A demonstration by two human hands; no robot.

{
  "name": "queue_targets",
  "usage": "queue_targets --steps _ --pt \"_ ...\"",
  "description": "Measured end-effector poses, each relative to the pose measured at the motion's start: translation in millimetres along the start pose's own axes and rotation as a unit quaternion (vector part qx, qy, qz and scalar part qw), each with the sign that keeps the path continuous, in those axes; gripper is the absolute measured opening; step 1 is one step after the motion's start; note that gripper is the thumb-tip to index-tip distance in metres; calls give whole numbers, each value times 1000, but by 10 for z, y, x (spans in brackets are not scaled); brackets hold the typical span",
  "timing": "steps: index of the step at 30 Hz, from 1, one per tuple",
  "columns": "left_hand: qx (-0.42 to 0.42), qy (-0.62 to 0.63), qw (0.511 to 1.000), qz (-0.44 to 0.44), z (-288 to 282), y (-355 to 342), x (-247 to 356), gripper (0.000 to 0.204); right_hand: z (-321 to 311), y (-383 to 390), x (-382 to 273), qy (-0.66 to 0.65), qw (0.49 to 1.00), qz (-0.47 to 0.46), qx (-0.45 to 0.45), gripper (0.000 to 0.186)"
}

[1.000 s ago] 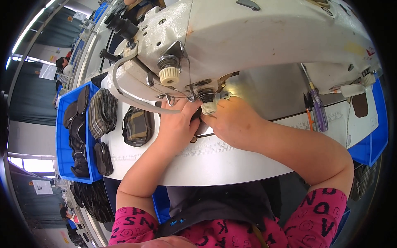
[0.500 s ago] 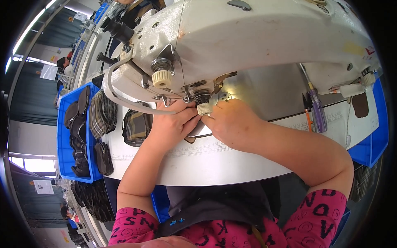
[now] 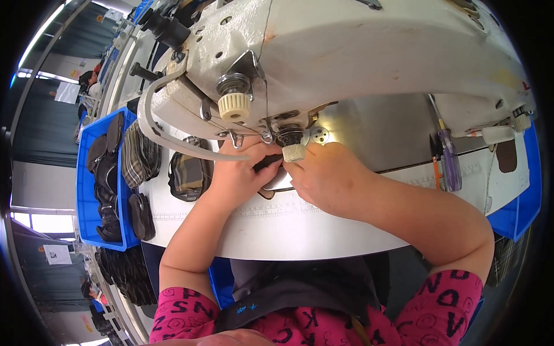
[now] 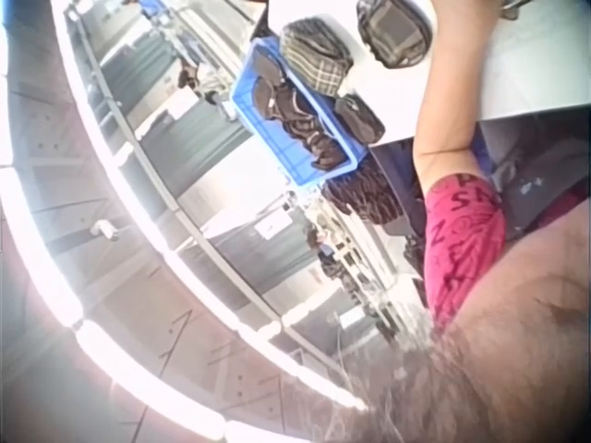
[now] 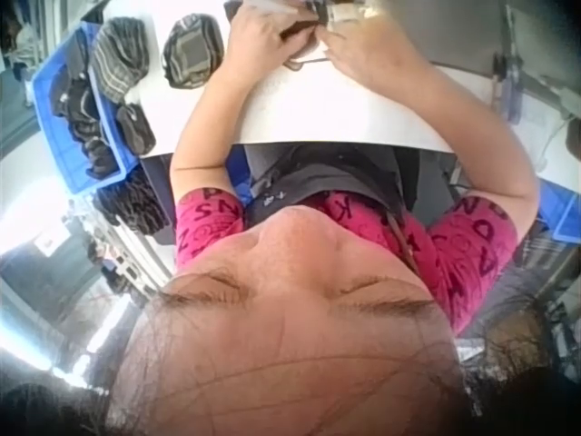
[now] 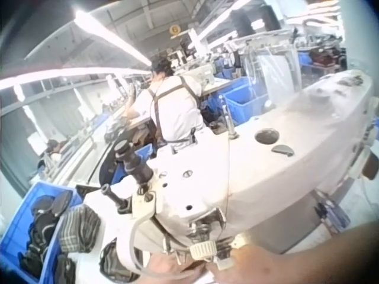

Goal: Operating an industrial sewing machine to stitch together fabric or leather pouches.

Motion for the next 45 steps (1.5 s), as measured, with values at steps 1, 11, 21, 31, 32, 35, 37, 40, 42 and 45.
queue_targets --steps 1,11,21,31,32,35,37,40,42,45 --pt "2 6 1000 14 8 7 -13 23 -12 -5 -2 -13 1000 2 15 17" --pt "10 -72 993 96 -31 -17 77 27 -23 -40 -40 -21 1000 12 18 29" --pt "-29 -31 994 99 -46 -47 98 35 14 -15 -21 -31 999 7 -23 36" --pt "-37 57 995 70 1 -12 -29 27 -35 -32 -32 -39 998 18 -39 40" --pt "-36 57 995 70 -4 -6 -30 27 -23 -25 -27 -37 997 25 -55 40" --pt "-71 80 994 8 11 5 -82 25 -41 -32 -34 -31 999 11 -41 40" --pt "-61 79 994 45 -40 -36 -21 28 -53 -48 -29 -40 998 10 -36 39" --pt "-46 82 994 63 -29 -5 -3 29 -66 -57 -45 -43 998 9 -36 37" --pt "-49 77 995 43 -38 5 14 29 -67 -57 -53 -37 998 10 -41 36" --pt "-59 74 995 15 -29 10 12 29 -96 -65 -65 -33 999 9 -30 34"
Point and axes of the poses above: each hand's wrist, its own y-axis away from the middle knuckle, its own z-axis out of the palm, x = y × z, the point moved 6 cm from there along -y, towards the middle knuckle, and after that the axes turned 8 degrees about x, right-handed, at the moved point
